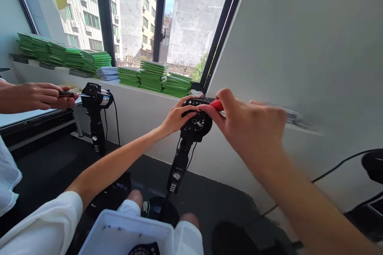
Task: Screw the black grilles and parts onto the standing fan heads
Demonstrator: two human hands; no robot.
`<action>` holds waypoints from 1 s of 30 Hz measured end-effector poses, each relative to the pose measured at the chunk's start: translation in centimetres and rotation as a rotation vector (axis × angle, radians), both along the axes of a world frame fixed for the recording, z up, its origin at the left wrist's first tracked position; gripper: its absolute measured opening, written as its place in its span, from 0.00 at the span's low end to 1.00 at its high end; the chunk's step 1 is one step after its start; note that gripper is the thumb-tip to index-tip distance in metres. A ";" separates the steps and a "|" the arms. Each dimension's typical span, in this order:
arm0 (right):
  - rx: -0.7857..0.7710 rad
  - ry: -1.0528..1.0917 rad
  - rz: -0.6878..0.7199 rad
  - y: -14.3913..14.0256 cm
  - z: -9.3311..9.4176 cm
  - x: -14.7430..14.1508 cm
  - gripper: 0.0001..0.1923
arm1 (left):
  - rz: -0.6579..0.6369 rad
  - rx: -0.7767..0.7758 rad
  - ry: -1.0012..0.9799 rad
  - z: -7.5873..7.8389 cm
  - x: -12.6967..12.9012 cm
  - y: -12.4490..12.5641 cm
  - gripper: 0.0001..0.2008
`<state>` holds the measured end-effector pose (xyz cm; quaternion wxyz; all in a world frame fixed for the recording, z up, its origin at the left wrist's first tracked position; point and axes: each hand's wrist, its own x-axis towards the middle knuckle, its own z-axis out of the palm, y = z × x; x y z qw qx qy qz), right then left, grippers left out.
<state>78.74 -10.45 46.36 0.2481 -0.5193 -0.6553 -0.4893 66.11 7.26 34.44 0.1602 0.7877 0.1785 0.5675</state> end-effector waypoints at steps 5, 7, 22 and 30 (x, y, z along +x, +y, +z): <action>-0.216 0.000 -0.289 -1.0 1.5 -2.0 0.25 | 0.004 0.005 -0.032 0.1 -0.3 -0.2 0.11; -0.417 0.033 -0.210 -1.1 1.8 -2.2 0.16 | 0.008 0.004 -0.031 0.1 -0.6 -0.1 0.10; -0.297 -0.024 -0.124 -1.5 1.6 -2.0 0.21 | 0.032 0.048 -0.019 -0.3 -1.0 -0.6 0.11; -0.387 0.057 -0.145 -1.6 1.8 -1.9 0.17 | 0.043 0.065 0.026 -0.5 -1.0 -0.6 0.14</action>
